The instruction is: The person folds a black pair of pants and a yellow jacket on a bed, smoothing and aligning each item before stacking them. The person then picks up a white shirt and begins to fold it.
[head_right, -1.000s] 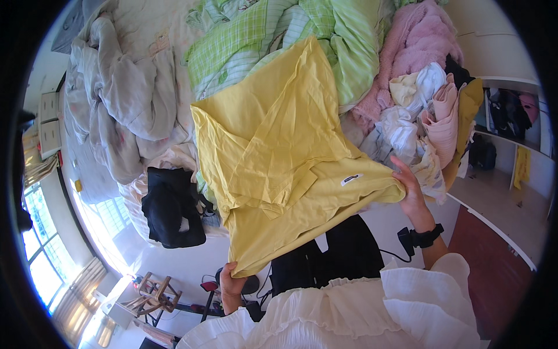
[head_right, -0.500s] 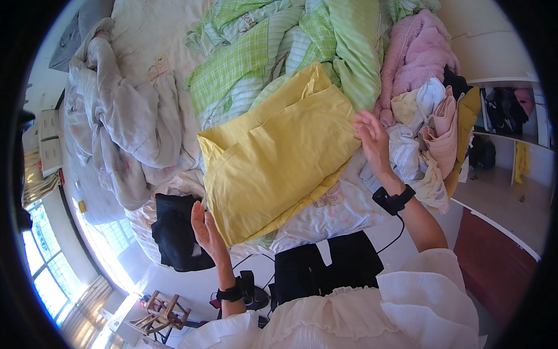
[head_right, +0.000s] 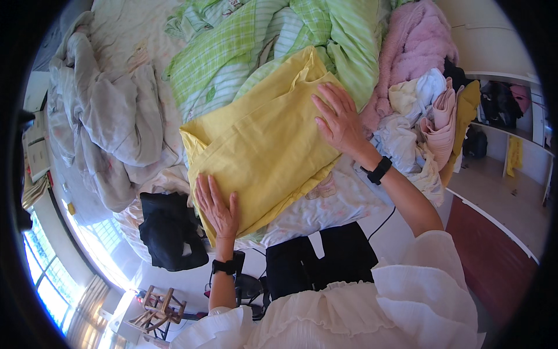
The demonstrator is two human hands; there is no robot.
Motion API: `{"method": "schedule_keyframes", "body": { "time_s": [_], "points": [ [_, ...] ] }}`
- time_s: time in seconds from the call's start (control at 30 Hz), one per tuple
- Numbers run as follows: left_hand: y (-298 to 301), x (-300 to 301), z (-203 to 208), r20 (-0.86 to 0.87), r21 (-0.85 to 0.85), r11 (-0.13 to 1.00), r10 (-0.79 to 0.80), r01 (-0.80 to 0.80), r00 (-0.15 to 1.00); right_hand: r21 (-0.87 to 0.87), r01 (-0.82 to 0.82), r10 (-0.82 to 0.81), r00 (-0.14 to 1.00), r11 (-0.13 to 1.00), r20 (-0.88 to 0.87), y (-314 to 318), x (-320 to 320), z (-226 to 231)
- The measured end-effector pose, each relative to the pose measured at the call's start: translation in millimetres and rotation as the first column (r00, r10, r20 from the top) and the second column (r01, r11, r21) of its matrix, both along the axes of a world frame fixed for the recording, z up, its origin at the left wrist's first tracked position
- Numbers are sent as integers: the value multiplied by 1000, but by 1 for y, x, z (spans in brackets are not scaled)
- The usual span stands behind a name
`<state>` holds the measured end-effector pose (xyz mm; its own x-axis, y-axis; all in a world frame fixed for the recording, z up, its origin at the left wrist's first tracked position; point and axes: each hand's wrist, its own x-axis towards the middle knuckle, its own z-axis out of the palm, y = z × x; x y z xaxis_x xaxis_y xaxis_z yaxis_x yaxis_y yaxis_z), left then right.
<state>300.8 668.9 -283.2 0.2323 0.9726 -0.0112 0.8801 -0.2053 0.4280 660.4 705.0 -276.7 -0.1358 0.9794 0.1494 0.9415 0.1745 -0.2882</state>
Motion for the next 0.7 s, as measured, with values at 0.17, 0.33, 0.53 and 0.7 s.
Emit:
{"method": "schedule_keyframes", "body": {
  "time_s": [0.17,0.33,0.53,0.7],
  "points": [
    [1,-27,-5,352,-215,828,560,-518,750,-212,410,-459,738,887,-495,-28,33,4],
    [21,-45,-21,382,-595,609,788,-524,483,-506,353,-617,441,787,-652,-30,50,-28],
    [-1,-61,-20,324,-641,574,804,-509,499,-651,259,-659,566,713,-496,-54,52,-46],
    [-57,-63,-5,309,-573,579,808,-580,501,-832,-21,-820,160,555,-550,-93,35,-62]
  ]
}}
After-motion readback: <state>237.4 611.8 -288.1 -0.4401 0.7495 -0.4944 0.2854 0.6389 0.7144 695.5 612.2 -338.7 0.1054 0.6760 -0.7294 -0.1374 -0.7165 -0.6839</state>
